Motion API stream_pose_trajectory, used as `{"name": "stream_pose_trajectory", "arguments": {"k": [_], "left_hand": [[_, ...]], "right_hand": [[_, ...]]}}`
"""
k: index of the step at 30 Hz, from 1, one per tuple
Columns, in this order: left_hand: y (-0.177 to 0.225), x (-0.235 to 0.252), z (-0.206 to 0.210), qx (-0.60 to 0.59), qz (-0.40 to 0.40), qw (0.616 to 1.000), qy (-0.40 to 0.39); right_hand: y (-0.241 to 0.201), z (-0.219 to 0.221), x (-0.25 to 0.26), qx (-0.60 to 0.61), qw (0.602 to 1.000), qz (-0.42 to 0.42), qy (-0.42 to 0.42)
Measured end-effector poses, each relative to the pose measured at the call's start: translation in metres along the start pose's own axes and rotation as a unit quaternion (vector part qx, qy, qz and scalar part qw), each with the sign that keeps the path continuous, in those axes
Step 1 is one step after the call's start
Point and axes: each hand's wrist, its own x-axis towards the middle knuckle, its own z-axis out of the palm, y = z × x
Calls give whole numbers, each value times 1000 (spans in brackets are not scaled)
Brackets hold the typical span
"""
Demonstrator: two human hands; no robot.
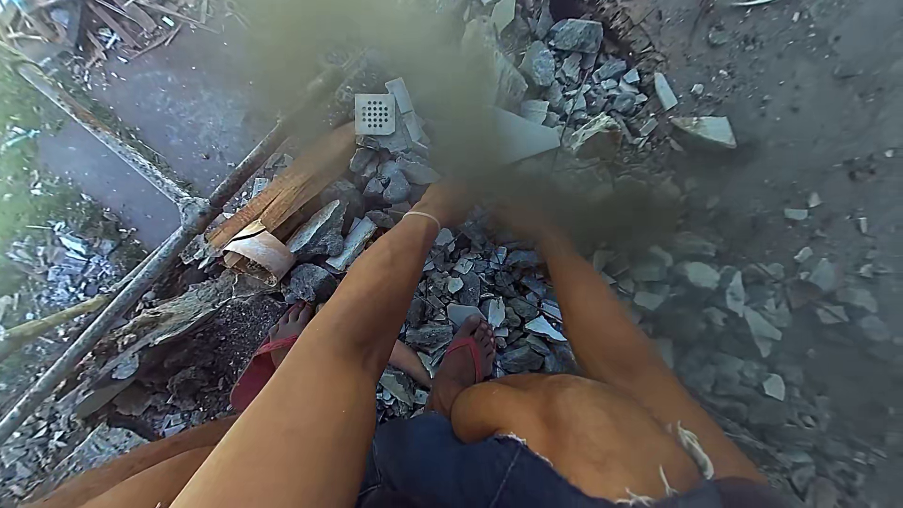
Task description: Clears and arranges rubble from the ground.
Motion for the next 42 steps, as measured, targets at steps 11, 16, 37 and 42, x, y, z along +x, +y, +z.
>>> {"name": "stream_pose_trajectory", "arguments": {"k": [11,16,37,42], "left_hand": [[-11,-7,27,-97,-7,993,61],[-9,-8,19,-65,-14,997,49],[-2,5,-4,14,-31,999,-34],[-7,2,3,-69,-46,996,-19]], "right_hand": [[-18,-27,19,-158,985,-13,-67],[5,0,-35,29,990,5,140],[-33,157,-65,532,812,149,186],[-35,152,-48,537,807,149,195]]}}
